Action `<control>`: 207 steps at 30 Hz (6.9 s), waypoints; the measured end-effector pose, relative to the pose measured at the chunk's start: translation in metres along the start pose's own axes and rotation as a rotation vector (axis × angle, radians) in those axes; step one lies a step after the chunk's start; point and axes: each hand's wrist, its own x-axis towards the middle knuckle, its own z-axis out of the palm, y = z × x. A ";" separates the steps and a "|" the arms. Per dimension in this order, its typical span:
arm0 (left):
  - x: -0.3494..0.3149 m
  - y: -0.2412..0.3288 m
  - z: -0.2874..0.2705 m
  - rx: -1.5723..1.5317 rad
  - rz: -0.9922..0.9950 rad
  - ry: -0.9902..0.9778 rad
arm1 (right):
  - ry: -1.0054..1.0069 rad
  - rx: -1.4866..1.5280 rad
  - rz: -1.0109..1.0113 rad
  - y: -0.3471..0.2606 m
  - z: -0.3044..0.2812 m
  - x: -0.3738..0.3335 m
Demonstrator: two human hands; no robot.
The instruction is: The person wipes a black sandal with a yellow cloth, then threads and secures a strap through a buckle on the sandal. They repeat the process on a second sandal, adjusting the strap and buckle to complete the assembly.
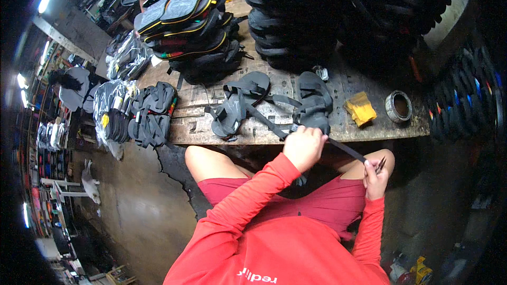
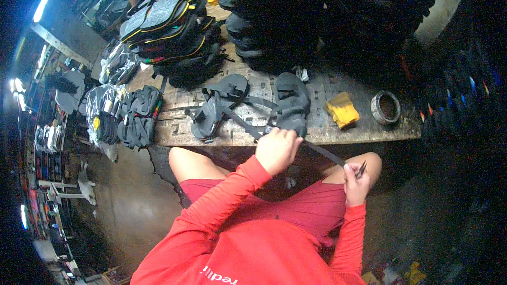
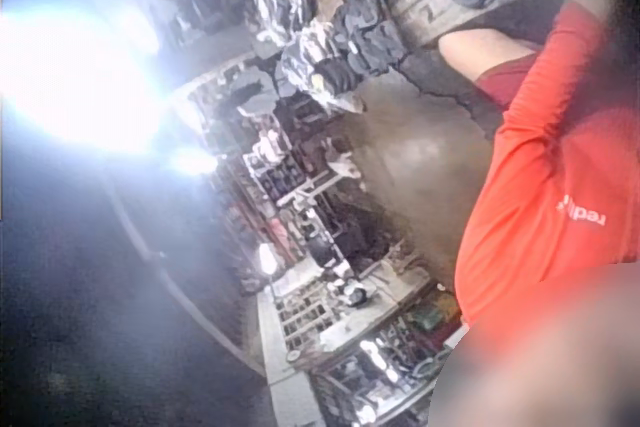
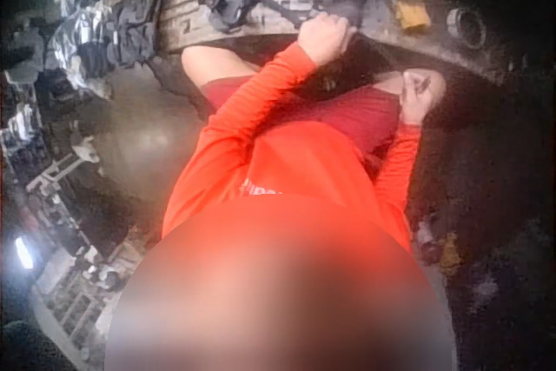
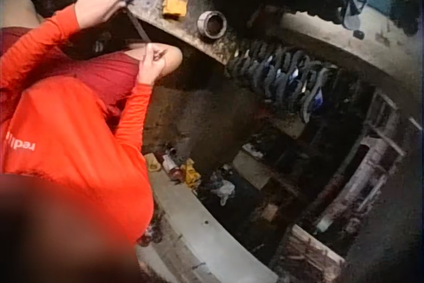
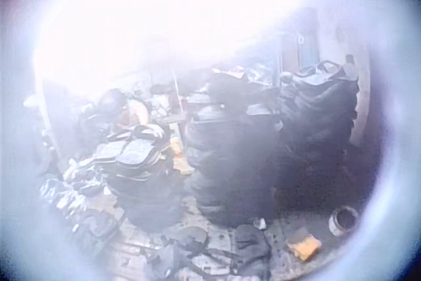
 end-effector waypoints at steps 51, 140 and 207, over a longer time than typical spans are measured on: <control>-0.186 -0.169 -0.016 -1.408 -1.244 0.423 | -0.528 0.216 0.100 0.057 -0.015 0.018; 0.019 0.092 0.095 -0.456 0.470 -1.135 | -0.477 -1.371 -0.503 0.078 -0.055 0.087; 0.019 0.107 0.146 0.050 0.351 -0.499 | -0.085 -0.945 -0.427 0.026 -0.097 0.038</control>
